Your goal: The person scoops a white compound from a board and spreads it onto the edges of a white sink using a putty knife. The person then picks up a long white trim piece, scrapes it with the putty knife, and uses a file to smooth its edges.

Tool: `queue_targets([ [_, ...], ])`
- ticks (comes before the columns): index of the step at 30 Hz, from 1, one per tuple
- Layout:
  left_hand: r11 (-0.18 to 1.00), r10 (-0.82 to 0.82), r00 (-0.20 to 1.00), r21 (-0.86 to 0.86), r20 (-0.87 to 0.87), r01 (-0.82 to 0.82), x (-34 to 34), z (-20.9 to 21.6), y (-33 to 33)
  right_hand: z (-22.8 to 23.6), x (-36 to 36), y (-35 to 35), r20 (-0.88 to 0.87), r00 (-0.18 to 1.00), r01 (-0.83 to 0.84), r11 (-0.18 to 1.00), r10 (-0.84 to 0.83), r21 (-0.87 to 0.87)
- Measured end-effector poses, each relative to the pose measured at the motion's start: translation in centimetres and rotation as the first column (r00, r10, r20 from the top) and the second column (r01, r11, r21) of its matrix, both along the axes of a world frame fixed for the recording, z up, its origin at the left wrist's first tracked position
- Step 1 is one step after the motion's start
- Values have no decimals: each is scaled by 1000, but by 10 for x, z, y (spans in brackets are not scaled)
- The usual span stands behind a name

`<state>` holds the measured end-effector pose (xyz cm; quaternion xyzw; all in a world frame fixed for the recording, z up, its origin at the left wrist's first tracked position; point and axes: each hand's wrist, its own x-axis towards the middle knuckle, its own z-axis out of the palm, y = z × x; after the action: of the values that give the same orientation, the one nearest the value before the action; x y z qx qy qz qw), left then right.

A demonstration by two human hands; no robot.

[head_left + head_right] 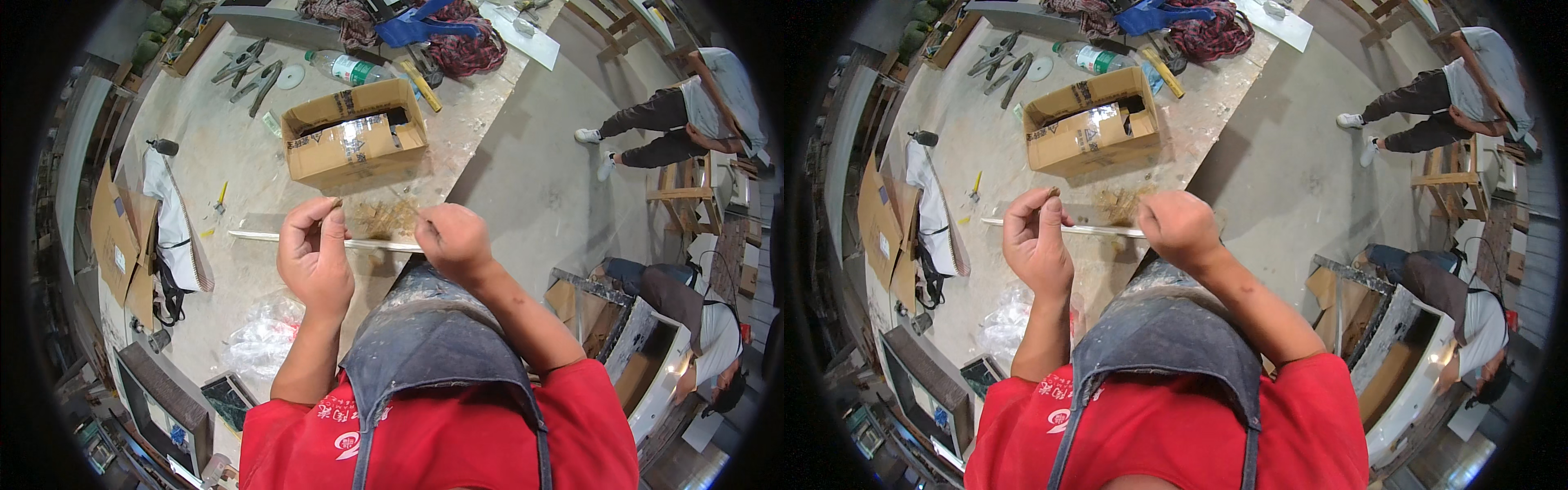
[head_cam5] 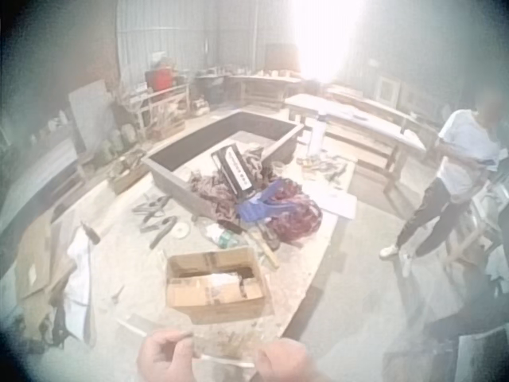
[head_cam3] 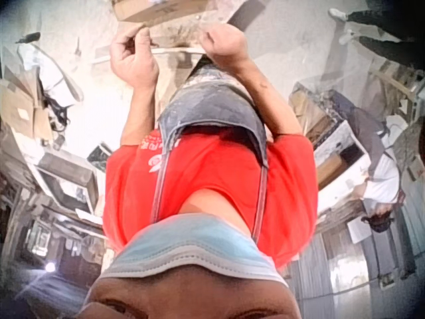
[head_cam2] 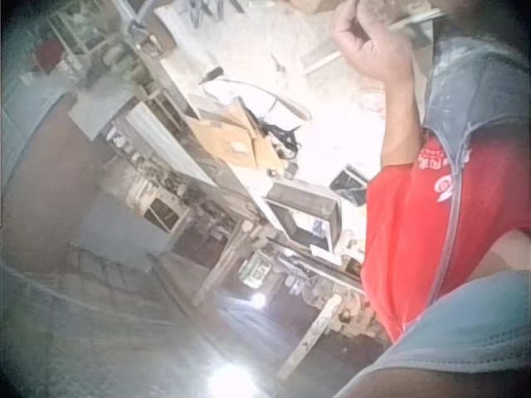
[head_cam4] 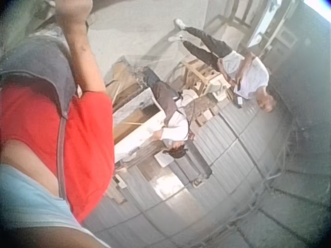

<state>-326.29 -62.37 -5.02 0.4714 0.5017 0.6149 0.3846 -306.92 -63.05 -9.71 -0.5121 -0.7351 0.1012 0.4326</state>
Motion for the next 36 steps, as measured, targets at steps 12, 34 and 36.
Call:
queue_targets([
  [12, 988, 2, 999, -155, 34, 4, -18, -19, -22, 62, -30, -7, -117, 978, -183, 978, 171, -102],
  [34, 1000, 30, 989, 4, -146, -30, -5, -13, -36, 55, -50, -6, 86, 976, -207, 973, 199, 99],
  [36, 999, 44, 985, 30, -169, -40, -4, -13, -35, 55, -50, -5, 75, 976, -210, 971, 202, 112],
])
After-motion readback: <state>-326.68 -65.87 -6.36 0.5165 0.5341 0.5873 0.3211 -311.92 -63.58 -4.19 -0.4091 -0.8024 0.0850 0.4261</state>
